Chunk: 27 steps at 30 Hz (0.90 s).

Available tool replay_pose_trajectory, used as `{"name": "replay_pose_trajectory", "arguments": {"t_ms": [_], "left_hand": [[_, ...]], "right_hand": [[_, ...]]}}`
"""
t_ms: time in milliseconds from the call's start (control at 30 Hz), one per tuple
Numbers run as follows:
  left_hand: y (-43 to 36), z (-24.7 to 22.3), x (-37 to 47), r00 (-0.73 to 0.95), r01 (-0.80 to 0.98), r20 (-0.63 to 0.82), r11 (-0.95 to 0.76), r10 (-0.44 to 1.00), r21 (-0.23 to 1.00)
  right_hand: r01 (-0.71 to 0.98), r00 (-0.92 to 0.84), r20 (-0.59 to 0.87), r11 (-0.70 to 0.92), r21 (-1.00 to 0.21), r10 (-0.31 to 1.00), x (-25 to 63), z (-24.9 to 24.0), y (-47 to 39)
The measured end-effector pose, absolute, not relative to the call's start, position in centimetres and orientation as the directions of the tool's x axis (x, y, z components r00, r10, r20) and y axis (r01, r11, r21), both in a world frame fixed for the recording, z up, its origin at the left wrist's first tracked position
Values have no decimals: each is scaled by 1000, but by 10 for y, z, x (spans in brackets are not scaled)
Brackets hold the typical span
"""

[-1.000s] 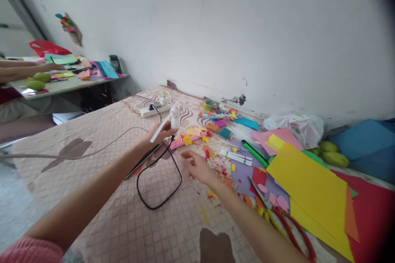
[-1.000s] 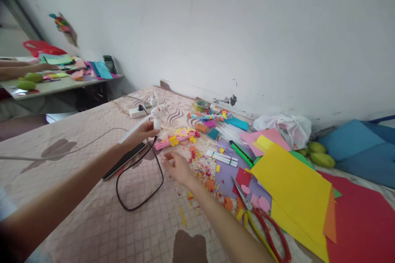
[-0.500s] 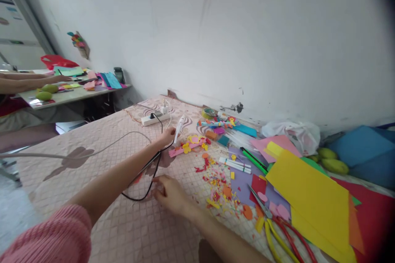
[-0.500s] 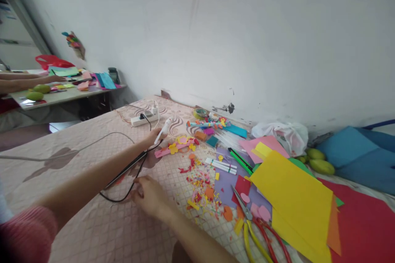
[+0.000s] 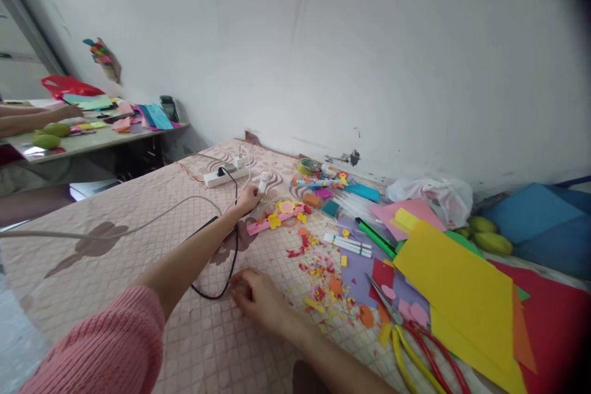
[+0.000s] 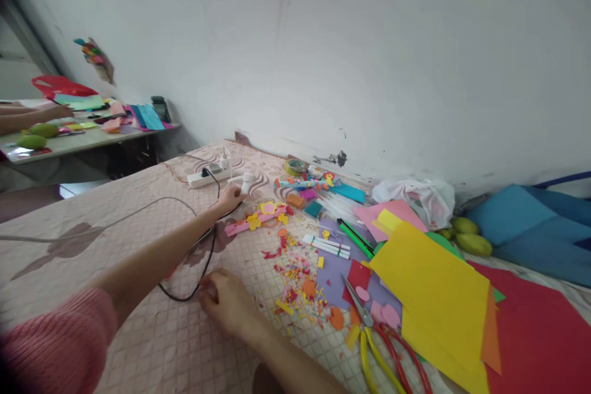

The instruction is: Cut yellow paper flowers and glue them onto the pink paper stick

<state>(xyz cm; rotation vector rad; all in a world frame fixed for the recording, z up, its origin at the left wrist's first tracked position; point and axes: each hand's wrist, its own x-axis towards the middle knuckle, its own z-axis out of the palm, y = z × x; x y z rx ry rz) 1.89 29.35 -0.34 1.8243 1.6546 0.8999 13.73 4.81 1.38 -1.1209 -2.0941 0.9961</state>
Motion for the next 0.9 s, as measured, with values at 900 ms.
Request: {"name": "replay_pose_trajectory", "arguments": {"t_ms": [900], "left_hand": [[198, 42, 100, 451, 722, 338, -561, 826, 405]], "right_hand": [[716, -21, 27, 34, -697, 999, 281, 18, 188]]}}
